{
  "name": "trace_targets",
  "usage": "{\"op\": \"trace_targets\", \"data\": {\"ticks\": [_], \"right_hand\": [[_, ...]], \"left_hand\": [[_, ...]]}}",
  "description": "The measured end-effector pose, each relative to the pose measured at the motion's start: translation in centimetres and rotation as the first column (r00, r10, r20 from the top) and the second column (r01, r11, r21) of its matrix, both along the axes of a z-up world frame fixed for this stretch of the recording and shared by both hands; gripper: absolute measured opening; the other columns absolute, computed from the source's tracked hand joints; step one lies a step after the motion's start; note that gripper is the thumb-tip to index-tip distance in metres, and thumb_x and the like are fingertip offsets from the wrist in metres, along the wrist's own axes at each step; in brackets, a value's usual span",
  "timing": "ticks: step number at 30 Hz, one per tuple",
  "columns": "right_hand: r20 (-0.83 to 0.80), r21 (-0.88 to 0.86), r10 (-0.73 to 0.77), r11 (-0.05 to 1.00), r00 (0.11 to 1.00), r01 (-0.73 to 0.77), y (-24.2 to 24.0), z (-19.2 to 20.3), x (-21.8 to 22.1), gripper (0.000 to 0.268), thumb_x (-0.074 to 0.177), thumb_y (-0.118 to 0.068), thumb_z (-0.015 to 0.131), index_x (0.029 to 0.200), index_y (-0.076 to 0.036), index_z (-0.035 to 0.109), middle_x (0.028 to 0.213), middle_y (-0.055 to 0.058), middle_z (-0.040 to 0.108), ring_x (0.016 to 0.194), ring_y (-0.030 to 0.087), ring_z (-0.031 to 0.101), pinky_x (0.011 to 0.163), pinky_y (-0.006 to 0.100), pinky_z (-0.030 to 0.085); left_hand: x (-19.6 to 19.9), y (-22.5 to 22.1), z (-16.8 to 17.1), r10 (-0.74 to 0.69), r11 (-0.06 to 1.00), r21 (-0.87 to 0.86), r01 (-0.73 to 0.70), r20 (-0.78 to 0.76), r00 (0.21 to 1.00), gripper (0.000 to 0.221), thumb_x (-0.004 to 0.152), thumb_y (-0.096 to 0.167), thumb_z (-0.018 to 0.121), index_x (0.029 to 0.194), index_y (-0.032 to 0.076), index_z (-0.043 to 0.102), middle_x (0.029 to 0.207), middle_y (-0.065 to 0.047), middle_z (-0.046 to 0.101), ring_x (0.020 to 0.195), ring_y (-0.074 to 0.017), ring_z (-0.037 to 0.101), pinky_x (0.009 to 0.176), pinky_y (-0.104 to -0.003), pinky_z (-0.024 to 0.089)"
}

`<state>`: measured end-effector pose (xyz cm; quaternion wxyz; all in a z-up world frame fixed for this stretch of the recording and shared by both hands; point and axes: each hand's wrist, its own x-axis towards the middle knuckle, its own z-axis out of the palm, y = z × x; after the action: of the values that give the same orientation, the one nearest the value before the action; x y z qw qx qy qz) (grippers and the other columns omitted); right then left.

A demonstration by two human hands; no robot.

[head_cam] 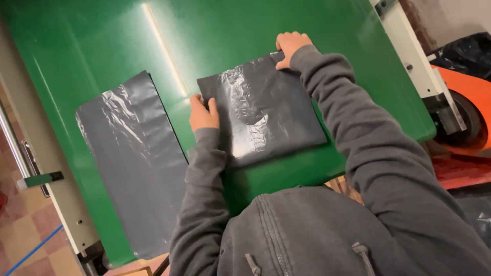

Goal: Folding plastic bags and placing them into a crate at a factory.

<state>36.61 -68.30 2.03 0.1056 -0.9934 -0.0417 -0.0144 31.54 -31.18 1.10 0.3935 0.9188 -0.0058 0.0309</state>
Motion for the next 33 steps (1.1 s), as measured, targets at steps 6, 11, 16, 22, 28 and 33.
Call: {"op": "trace_targets", "data": {"ticks": [6, 11, 16, 22, 28, 33], "right_hand": [[-0.325, -0.218, -0.025, 0.975, 0.945, -0.049, 1.1, -0.4, 1.3, 0.059, 0.082, -0.050, 0.078, 0.128, -0.014, 0.070, 0.125, 0.011, 0.066, 0.113, 0.032, 0.054, 0.093, 0.047, 0.041], [0.085, -0.030, -0.044, 0.998, 0.995, 0.047, 4.0, 1.4, -2.6, 0.027, 0.082, -0.016, 0.069, 0.108, -0.014, 0.062, 0.095, 0.005, 0.074, 0.083, 0.034, 0.070, 0.072, 0.045, 0.052], [0.502, 0.166, 0.063, 0.972, 0.862, -0.167, 8.4, 11.5, -15.2, 0.019, 0.077, -0.004, 0.071, 0.093, -0.012, 0.066, 0.093, 0.000, 0.069, 0.088, 0.024, 0.060, 0.084, 0.035, 0.041], [0.608, 0.117, 0.028, 0.985, 0.793, -0.125, 8.3, 4.7, -25.4, 0.028, 0.065, -0.002, 0.070, 0.082, -0.025, 0.071, 0.093, -0.011, 0.072, 0.107, 0.016, 0.065, 0.093, 0.034, 0.046], [0.565, -0.012, 0.045, 0.999, 0.824, -0.046, 8.2, 1.1, -28.6, 0.027, 0.066, -0.004, 0.062, 0.086, -0.022, 0.069, 0.103, -0.010, 0.073, 0.115, 0.019, 0.065, 0.098, 0.036, 0.047], [0.447, -0.198, 0.122, 0.980, 0.886, -0.035, 9.7, 2.8, -29.0, 0.014, 0.090, -0.014, 0.055, 0.096, -0.019, 0.067, 0.114, -0.003, 0.069, 0.134, 0.026, 0.054, 0.112, 0.043, 0.041]], "left_hand": [[-5.9, -4.3, 8.1, -0.326, 0.938, -0.056, 0.343, 0.207, 0.922, 0.027, 0.090, 0.023, 0.068, 0.108, 0.004, 0.062, 0.094, -0.008, 0.059, 0.078, -0.0230, 0.057, 0.074, -0.034, 0.050], [-2.9, -4.8, -0.5, -0.593, 0.479, -0.850, -0.221, -0.499, 0.632, 0.088, 0.094, 0.068, 0.015, 0.139, 0.001, 0.051, 0.145, -0.023, 0.058, 0.130, -0.0355, 0.062, 0.110, -0.049, 0.040], [-3.8, 0.4, -1.0, -0.700, 0.077, -0.887, -0.455, -0.373, 0.609, 0.126, 0.073, 0.092, 0.021, 0.150, -0.005, 0.039, 0.153, -0.027, 0.048, 0.140, -0.0365, 0.050, 0.100, -0.042, 0.048], [-6.3, 4.2, -7.6, -0.497, 0.014, -0.818, -0.575, -0.505, 0.706, 0.090, 0.085, 0.079, 0.053, 0.132, 0.002, 0.061, 0.128, -0.020, 0.068, 0.114, -0.0386, 0.070, 0.091, -0.049, 0.063], [-10.7, 5.0, -4.0, -0.213, 0.580, -0.774, -0.253, -0.444, 0.870, 0.059, 0.096, 0.037, 0.071, 0.141, 0.005, 0.053, 0.133, -0.015, 0.065, 0.115, -0.0294, 0.069, 0.101, -0.040, 0.057], [-15.9, 5.5, 2.7, -0.517, 0.839, 0.406, 0.363, 0.382, 0.766, 0.078, 0.066, 0.053, 0.088, 0.123, 0.006, 0.062, 0.126, -0.016, 0.061, 0.125, -0.0347, 0.056, 0.108, -0.049, 0.044]]}}
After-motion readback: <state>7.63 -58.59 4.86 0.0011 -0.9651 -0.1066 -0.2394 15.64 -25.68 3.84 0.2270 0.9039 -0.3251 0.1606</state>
